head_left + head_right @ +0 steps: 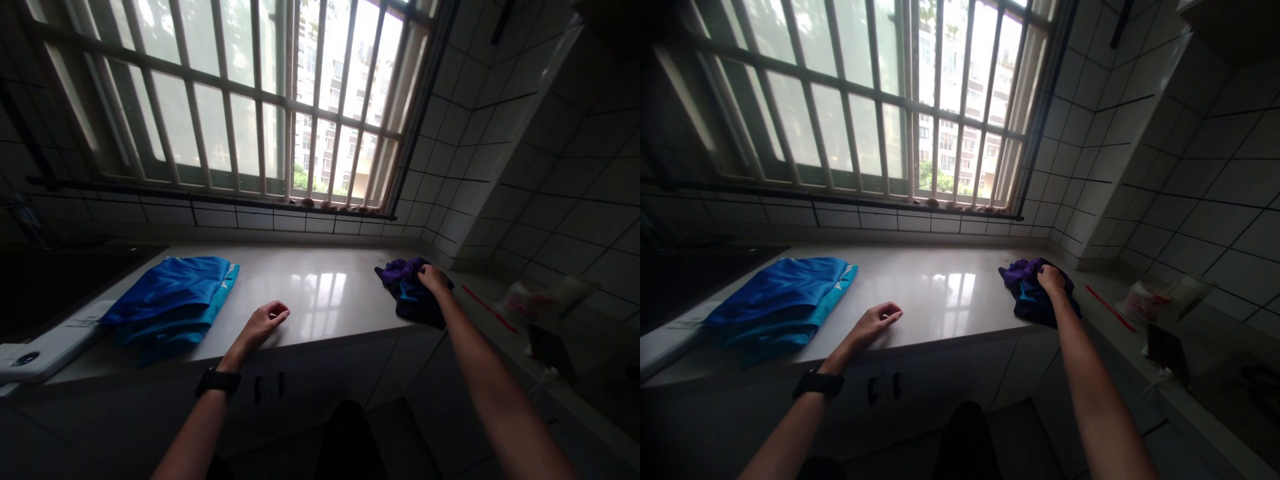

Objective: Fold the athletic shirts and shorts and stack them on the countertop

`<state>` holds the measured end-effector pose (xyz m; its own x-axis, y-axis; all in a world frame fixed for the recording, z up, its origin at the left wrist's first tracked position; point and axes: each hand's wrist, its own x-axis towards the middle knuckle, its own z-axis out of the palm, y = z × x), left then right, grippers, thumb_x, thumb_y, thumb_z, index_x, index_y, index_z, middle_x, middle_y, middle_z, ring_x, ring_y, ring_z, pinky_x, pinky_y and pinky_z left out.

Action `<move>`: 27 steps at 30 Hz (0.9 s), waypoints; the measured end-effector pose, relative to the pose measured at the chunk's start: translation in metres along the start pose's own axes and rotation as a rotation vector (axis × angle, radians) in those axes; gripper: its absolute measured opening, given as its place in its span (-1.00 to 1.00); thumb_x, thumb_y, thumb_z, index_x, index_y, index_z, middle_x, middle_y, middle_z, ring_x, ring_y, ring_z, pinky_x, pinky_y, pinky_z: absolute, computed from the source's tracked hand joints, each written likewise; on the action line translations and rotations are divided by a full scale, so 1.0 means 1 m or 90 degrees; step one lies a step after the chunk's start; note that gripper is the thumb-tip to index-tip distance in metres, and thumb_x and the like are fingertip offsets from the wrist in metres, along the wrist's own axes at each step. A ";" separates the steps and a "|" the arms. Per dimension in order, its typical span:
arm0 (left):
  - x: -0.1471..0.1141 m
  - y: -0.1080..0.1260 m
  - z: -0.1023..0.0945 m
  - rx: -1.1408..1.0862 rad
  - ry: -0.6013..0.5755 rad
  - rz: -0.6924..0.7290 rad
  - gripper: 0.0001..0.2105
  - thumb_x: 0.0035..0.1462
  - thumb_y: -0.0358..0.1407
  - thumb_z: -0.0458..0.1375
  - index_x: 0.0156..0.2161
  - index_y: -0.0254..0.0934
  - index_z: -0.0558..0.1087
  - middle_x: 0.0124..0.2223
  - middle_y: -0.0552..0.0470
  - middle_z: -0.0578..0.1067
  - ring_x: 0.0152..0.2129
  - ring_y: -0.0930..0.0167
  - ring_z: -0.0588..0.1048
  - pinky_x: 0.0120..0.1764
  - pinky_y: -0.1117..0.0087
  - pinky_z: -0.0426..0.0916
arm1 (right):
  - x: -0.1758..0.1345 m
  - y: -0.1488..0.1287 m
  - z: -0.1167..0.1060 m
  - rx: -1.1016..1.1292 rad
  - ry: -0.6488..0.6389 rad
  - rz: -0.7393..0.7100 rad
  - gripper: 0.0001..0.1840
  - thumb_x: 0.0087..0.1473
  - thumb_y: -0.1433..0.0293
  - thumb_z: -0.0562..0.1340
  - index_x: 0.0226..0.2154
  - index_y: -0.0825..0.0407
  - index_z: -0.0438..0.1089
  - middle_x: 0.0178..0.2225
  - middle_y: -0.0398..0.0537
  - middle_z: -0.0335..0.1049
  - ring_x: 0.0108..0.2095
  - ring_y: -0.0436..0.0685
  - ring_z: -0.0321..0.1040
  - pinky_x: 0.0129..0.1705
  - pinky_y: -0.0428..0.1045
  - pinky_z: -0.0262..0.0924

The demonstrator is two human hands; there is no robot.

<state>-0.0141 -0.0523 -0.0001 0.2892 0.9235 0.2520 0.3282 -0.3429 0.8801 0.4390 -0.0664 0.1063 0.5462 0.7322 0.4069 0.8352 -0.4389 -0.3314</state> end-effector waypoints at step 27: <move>0.000 -0.019 0.006 -0.140 0.123 -0.015 -0.54 -0.05 0.01 0.27 -0.08 -0.20 0.52 0.09 -0.16 0.60 0.15 0.03 0.46 0.21 0.03 0.30 | -0.048 -0.191 -0.002 0.173 -0.050 -0.345 -0.62 0.33 0.38 0.08 -0.18 0.04 0.64 -0.21 0.09 0.64 -0.13 0.20 0.54 -0.09 -0.05 0.32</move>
<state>-0.0154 -0.0469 -0.0191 0.1009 0.9535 0.2841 0.1243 -0.2954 0.9472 0.2534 -0.0192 0.1518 0.0326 0.8547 0.5182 0.9409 0.1486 -0.3044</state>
